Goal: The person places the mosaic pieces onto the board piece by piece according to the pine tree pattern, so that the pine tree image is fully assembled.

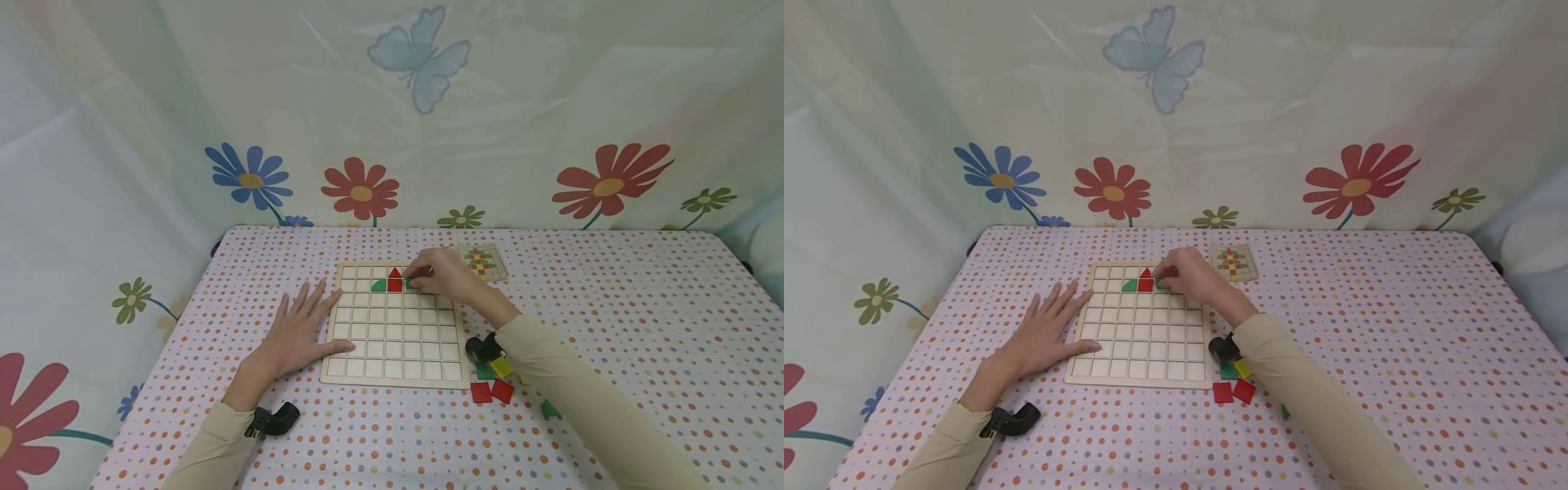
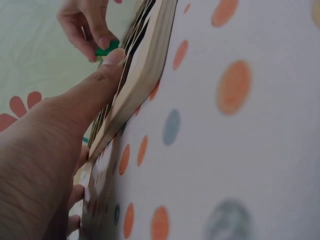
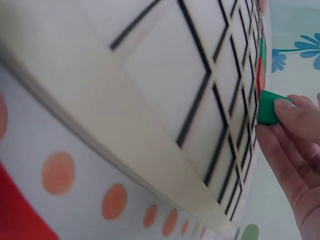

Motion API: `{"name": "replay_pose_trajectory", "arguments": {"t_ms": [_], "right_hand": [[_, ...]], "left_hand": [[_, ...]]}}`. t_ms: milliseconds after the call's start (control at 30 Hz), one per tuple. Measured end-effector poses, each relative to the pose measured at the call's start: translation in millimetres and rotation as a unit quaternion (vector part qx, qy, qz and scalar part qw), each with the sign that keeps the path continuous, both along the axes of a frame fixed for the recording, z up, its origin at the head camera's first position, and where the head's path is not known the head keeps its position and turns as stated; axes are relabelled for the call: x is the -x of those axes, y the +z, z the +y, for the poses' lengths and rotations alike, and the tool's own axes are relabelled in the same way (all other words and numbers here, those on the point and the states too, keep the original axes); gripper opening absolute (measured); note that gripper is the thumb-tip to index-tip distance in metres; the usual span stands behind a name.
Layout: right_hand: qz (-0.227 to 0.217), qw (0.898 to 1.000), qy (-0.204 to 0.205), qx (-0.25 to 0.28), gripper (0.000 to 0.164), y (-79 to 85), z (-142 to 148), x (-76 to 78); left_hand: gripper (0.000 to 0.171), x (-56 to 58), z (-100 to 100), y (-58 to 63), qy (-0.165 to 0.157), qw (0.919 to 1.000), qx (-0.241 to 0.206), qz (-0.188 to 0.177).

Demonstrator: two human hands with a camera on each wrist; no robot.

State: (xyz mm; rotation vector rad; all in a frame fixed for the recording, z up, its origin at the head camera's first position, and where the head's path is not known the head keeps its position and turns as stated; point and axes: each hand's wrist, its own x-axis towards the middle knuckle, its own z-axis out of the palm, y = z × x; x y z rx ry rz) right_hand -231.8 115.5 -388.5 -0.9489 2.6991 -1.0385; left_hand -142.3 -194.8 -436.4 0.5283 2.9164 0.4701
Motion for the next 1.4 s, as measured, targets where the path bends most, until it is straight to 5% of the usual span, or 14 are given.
{"name": "replay_pose_trajectory", "arguments": {"t_ms": [467,1100,1400], "right_hand": [[-0.02,0.999,-0.032,-0.027,0.017,-3.7,-8,-2.4],[-0.023,0.998,-0.026,-0.061,0.018,2.0,-20,-3.4],[0.011,0.995,-0.015,-0.102,0.019,1.1,-24,-3.4]], "left_hand": [[0.103,-0.2,1,0.4,0.002,0.9999,0.01,0.001],[0.102,-1.1,0,-0.8,0.003,1.0,0.004,0.002],[0.102,-1.5,1,1.7,0.003,1.0,0.005,0.0]]}}
